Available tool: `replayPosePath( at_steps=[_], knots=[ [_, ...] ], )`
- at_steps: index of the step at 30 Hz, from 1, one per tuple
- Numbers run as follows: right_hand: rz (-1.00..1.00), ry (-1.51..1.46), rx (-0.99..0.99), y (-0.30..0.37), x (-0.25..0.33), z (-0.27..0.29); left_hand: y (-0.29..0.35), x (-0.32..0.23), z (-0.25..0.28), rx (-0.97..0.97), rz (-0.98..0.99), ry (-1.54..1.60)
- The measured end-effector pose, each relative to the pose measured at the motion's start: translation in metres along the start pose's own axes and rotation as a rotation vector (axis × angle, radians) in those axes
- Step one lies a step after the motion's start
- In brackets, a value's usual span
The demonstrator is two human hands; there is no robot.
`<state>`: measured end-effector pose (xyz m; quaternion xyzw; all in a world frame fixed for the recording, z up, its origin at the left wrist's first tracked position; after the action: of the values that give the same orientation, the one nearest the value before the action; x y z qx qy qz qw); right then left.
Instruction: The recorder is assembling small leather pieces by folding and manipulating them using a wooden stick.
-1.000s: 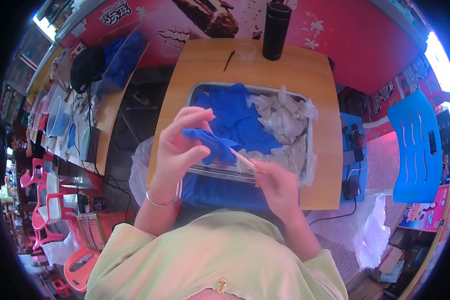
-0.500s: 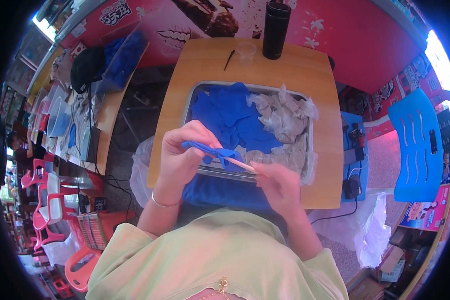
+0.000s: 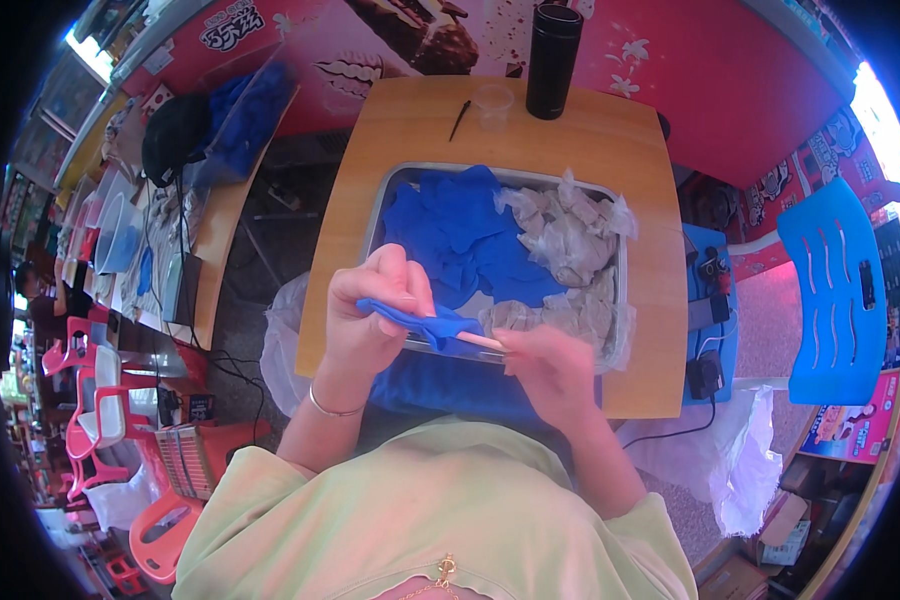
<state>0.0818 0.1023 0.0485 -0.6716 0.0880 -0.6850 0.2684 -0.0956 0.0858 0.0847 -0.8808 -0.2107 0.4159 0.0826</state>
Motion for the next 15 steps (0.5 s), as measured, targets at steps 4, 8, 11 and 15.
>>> replayPosePath(
  at_steps=[4, 8, 11, 15],
  knots=[
    [-0.066, -0.048, 0.029, 0.000, 0.003, -0.004, -0.001, -0.008, -0.001, -0.010, -0.076, -0.099],
    [-0.478, -0.353, 0.124, 0.011, -0.013, -0.013, -0.001, -0.010, -0.002, 0.015, -0.134, -0.297],
    [-0.374, -0.234, 0.104, 0.004, -0.004, -0.011, 0.000, -0.013, -0.005, 0.014, -0.150, -0.238],
    [0.225, 0.265, -0.006, -0.013, 0.028, 0.003, -0.001, -0.014, -0.004, -0.008, -0.130, -0.122]
  ],
)
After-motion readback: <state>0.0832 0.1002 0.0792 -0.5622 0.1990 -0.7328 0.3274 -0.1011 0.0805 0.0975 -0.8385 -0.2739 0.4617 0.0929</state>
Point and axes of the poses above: each hand's wrist, its own y-axis away from the middle knuckle, its own z-axis out of the back of the hand, x = y × z, the point moved 9 cm from there along -y, towards the middle knuckle, and after that the axes turned 15 degrees about -x, right-handed, at the moved point
